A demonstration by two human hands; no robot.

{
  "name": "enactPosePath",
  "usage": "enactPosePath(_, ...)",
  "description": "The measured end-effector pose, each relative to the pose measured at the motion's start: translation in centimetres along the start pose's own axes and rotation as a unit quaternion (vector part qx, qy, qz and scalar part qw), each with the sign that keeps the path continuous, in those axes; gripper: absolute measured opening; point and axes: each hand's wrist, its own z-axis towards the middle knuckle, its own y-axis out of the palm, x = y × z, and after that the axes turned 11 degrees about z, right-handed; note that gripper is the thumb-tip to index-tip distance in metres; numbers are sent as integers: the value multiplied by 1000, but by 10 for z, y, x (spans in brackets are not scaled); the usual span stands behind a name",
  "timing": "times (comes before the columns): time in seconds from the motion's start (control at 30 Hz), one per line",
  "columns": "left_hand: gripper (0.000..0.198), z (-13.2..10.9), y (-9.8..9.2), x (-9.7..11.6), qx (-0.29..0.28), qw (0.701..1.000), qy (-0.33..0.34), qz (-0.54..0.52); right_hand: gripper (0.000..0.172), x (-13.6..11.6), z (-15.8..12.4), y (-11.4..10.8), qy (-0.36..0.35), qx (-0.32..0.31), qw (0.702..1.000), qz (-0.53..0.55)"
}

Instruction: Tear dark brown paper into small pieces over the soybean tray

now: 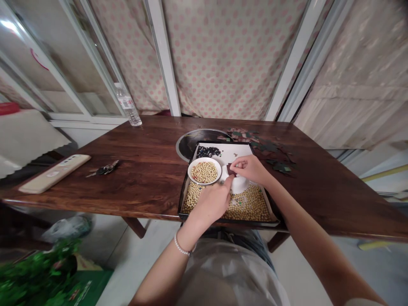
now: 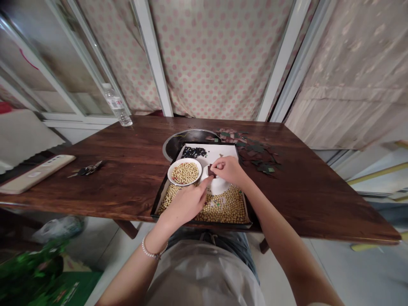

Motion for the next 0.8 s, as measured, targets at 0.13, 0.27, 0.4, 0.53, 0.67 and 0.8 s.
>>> enactPosePath(0.13,53,0,0,0,-1,1000,1,-2,12,2,1,1,-11,5,1000,-7)
enactPosePath(0.27,53,0,1,0,4,1000,3,-1,12,4,2,2,-23,21,999,-17)
enactPosePath(0.4,53,0,2,0,6,1000,5,-6,13,5,2,3,-18,39,999,-28)
enactPosePath(0.53,54,1,2,0,5,1000,8,-9,14,7,3,4,-20,44,998,-43)
enactPosePath(0.67,54,1,2,0,1,1000,8,-15,13,8,3,2,-41,63,996,-55)
enactPosePath(0.8,54,1,2,0,-6,1000,2,-24,12,3,-1,0,-49,57,997,-25)
